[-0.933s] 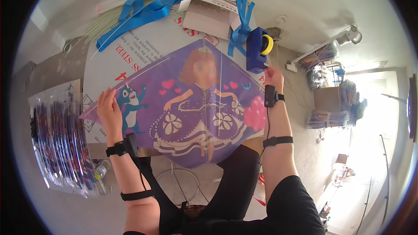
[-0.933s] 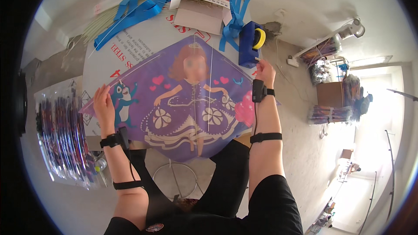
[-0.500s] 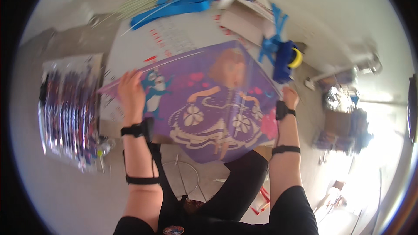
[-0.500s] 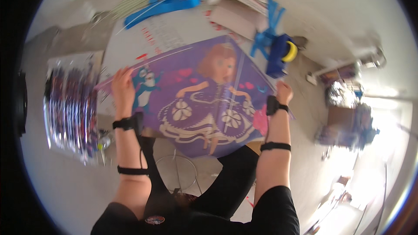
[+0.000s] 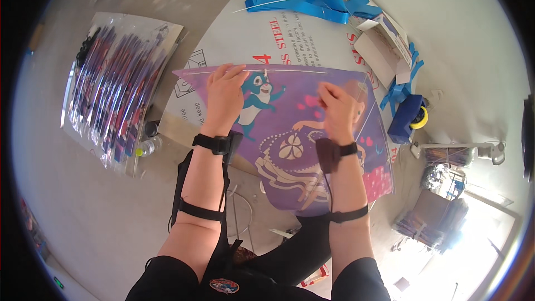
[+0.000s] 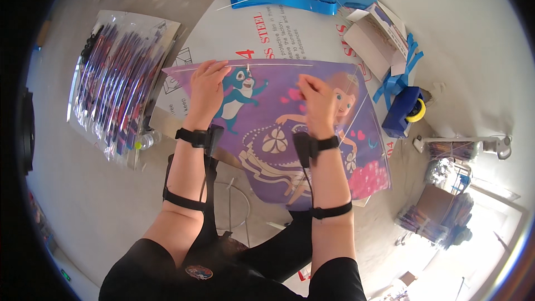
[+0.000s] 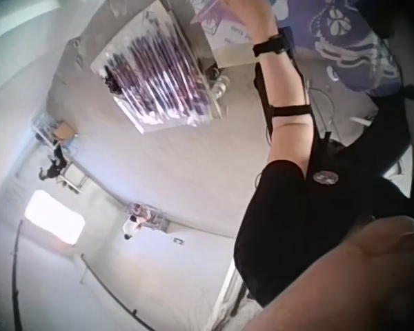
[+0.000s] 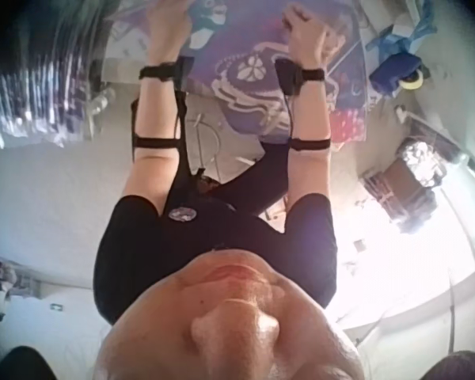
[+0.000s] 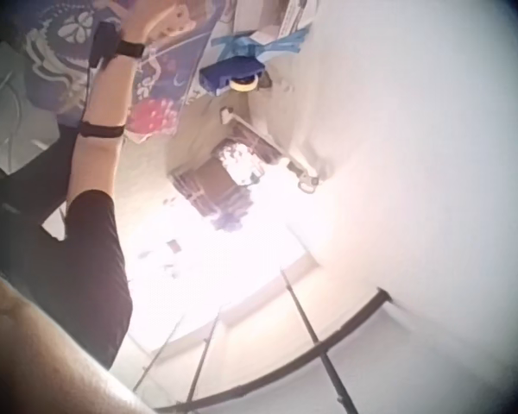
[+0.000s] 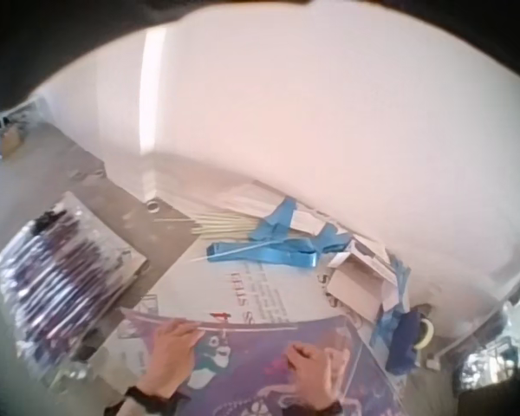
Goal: Attaching blue ribbons to a character kite and folding it for packaging.
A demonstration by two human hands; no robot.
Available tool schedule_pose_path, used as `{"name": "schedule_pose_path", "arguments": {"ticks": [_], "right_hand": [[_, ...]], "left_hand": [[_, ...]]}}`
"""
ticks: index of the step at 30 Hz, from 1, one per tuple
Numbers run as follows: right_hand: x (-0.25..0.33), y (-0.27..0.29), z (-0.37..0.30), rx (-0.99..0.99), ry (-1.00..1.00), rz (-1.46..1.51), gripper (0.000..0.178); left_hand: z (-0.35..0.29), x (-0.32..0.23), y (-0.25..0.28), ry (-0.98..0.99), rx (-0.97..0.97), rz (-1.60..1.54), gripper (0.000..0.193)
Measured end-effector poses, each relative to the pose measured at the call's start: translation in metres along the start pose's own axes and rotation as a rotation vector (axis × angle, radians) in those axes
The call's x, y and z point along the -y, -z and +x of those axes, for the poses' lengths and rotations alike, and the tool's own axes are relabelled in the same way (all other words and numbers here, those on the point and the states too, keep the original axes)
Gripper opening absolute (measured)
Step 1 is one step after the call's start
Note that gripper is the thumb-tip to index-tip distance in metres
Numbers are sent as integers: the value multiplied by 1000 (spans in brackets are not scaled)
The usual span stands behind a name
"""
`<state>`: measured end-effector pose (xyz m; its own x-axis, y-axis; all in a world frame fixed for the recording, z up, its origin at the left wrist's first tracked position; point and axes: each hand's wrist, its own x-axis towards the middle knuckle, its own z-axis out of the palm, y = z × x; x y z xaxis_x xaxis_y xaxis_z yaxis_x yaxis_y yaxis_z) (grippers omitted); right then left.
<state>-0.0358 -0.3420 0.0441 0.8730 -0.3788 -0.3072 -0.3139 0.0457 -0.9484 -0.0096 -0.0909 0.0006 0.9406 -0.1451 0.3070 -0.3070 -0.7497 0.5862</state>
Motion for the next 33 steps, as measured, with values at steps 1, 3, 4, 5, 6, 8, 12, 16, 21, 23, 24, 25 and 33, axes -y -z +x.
{"name": "schedule_pose_path", "arguments": {"ticks": [1, 3, 4, 5, 6, 8, 12, 16, 21, 23, 24, 25, 33], "right_hand": [[3, -18, 3, 58, -32, -17, 17], [2, -47, 9, 116, -70, -40, 19], [2, -60, 13, 121, -59, -100, 21], [3, -69, 17, 126, -48, -160, 24], [1, -76, 19, 133, -52, -161, 24], [-1, -88, 22, 139, -51, -201, 28], [-10, -94, 24, 152, -19, -281, 28], [-14, -94, 28, 117, 51, -325, 20], [-14, -100, 26, 112, 68, -354, 21], [-16, -98, 27, 94, 70, -364, 21], [-16, -99, 27, 96, 71, -367, 21], [-15, -100, 26, 95, 74, -374, 21], [-17, -100, 30, 86, 68, -397, 22]], "left_hand": [[0, 0, 1, 8, -2, 6, 34], [-1, -1, 0, 32, 51, -17, 37], [-1, -1, -1, 36, 50, -18, 37], [0, -1, -1, 37, 42, -47, 37], [-1, 0, 0, 43, 35, -69, 37], [-1, 2, 3, 54, 33, -69, 37], [-2, 3, 0, 26, -13, -85, 30], [-2, 3, 2, 35, -17, -107, 30], [-2, 5, 4, 48, 27, -110, 34], [-2, 4, 2, 50, 32, -108, 34], [-2, 4, 2, 52, 35, -103, 34], [-3, 5, 2, 53, 33, -104, 34], [-3, 5, 2, 53, 31, -103, 34]]}}
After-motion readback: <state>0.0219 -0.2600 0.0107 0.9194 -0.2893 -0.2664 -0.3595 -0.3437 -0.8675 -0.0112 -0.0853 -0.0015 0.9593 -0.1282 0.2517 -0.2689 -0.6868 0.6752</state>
